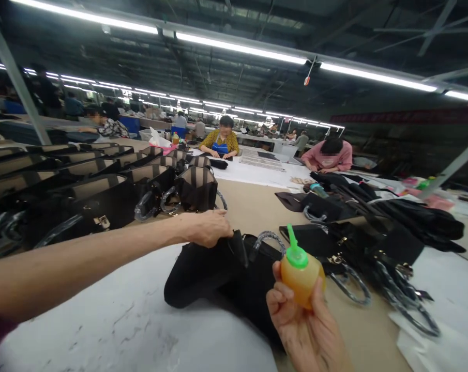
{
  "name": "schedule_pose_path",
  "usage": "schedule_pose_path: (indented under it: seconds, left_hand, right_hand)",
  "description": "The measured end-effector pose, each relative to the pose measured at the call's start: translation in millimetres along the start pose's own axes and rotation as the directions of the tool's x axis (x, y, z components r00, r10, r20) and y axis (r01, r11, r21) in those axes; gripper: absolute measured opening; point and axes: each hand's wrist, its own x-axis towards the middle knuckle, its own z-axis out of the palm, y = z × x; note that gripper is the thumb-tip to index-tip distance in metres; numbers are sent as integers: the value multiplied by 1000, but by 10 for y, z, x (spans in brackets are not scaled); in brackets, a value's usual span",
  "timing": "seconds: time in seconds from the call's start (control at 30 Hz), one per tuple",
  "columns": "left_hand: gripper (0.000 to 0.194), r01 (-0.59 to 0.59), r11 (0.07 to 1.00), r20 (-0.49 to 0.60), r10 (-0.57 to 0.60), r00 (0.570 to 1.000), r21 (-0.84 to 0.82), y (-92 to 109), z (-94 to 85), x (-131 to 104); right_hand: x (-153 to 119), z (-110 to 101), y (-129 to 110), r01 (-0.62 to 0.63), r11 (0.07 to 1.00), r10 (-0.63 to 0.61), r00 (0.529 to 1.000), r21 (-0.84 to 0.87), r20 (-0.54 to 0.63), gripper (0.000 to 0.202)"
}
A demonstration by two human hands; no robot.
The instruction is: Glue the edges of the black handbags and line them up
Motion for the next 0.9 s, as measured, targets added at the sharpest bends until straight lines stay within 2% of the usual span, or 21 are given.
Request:
schedule_pose_path:
  seconds: [0.07, 0.1, 0.17, 0.23, 0.33, 0.43, 0.53, 0.57, 0.63, 0.7, 0.73, 0.83, 0.87, 0.9]
  left_hand:
    - [20, -7, 1000, -38, 8, 999, 30, 62, -101, -311]
    - [17, -16, 999, -97, 20, 995, 47, 125, -154, -496]
    - [15, 29, 997, -117, -21, 993, 65, 312, -242, -883]
    - [17, 79, 995, -85, -73, 994, 67, 551, -279, -1240]
    - [30, 144, 989, -9, -144, 990, 22, 887, -221, -1654]
    - [40, 245, 968, 17, -244, 970, -62, 1101, -65, -1926]
    - [48, 309, 941, 13, -310, 951, -139, 1209, 119, -2089]
    - [46, 315, 934, -6, -320, 947, -168, 1232, 172, -2122]
    - [30, 332, 909, -60, -357, 932, -250, 1264, 247, -2156]
    - [14, 360, 840, -128, -442, 888, -406, 1273, 273, -2163]
    - [16, 369, 779, -169, -509, 844, -507, 1265, 270, -2161]
    - [25, 347, 596, -258, -700, 665, -724, 1164, 228, -2146]
    - [29, 353, 579, -258, -720, 644, -735, 1102, 211, -2140]
    - [31, 372, 582, -229, -711, 665, -723, 1027, 193, -2131]
  right_hand:
    - [-7, 18, 42, -12, 1000, 12, 1000, -15, 13, 73]
    - [-17, 45, 77, -23, 1000, 24, 999, -17, 23, 70]
    - [-50, 131, 174, -52, 999, 53, 997, -16, 57, 66]
    - [-103, 244, 299, -89, 996, 89, 990, -10, 105, 65]
    - [-203, 416, 507, -143, 990, 143, 972, -14, 185, 64]
    - [-292, 563, 710, -184, 981, 192, 940, -54, 282, 57]
    - [-346, 704, 925, -230, 967, 256, 890, -113, 378, 43]
    - [-355, 752, 1002, -244, 962, 274, 871, -127, 408, 38]
    - [-354, 841, 1156, -263, 954, 300, 837, -145, 457, 32]
    - [-325, 912, 1287, -254, 954, 301, 819, -162, 488, 27]
    - [-301, 937, 1336, -245, 954, 299, 818, -172, 492, 25]
    - [-217, 972, 1396, -217, 957, 285, 827, -193, 484, 20]
    - [-195, 974, 1391, -215, 957, 283, 833, -193, 475, 21]
    - [-180, 973, 1380, -215, 958, 282, 841, -192, 462, 22]
